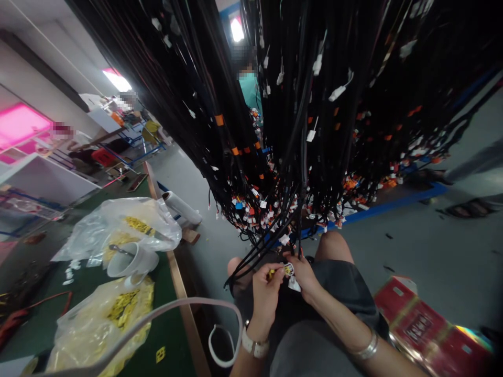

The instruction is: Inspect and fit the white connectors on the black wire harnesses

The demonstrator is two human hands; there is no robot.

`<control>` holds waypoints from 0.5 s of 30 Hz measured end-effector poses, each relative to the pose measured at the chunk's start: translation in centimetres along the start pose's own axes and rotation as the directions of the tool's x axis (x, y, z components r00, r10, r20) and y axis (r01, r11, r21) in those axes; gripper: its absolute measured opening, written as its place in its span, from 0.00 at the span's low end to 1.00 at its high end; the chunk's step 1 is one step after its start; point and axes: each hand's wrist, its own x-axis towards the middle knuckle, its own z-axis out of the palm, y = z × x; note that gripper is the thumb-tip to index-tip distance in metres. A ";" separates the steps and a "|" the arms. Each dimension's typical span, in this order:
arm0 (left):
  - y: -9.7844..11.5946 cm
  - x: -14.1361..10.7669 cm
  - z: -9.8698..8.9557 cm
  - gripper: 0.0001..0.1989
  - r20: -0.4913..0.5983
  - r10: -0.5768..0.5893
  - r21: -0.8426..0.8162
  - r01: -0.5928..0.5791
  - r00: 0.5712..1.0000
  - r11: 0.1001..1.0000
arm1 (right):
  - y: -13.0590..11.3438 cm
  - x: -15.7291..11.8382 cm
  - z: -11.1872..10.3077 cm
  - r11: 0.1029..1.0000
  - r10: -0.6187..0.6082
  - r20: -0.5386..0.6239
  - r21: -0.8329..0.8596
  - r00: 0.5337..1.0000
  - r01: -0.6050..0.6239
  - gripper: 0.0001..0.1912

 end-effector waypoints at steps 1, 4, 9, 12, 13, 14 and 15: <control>0.1 0.0 0.0 0.09 -0.005 0.011 0.015 -0.011 1.000 1.000 | 0.0 -0.1 0.1 1.000 -0.006 -0.014 -0.007 1.000 0.006 0.07; 0.3 0.0 -0.1 0.10 -0.022 0.026 0.037 -0.026 0.999 0.999 | 0.0 -0.2 0.5 1.000 -0.020 -0.041 -0.024 0.999 0.019 0.08; 0.3 -0.1 0.0 0.11 -0.062 0.053 0.056 -0.050 0.997 0.997 | 0.1 -0.3 0.8 0.998 -0.049 -0.074 -0.040 0.996 0.046 0.10; 0.1 -0.2 0.3 0.10 -0.081 0.081 0.049 -0.077 0.993 0.996 | 0.2 -0.2 0.9 0.997 -0.074 -0.088 -0.045 0.993 0.070 0.11; 0.0 -0.2 0.4 0.10 -0.081 0.090 0.046 -0.086 0.993 0.995 | 0.2 -0.2 0.9 0.996 -0.082 -0.092 -0.047 0.992 0.078 0.12; -0.1 -0.2 0.5 0.10 -0.080 0.096 0.040 -0.093 0.992 0.995 | 0.3 -0.1 0.9 0.995 -0.088 -0.094 -0.049 0.992 0.083 0.13; -0.2 -0.2 0.5 0.10 -0.078 0.099 0.035 -0.097 0.992 0.995 | 0.3 -0.1 1.0 0.995 -0.091 -0.095 -0.052 0.991 0.086 0.13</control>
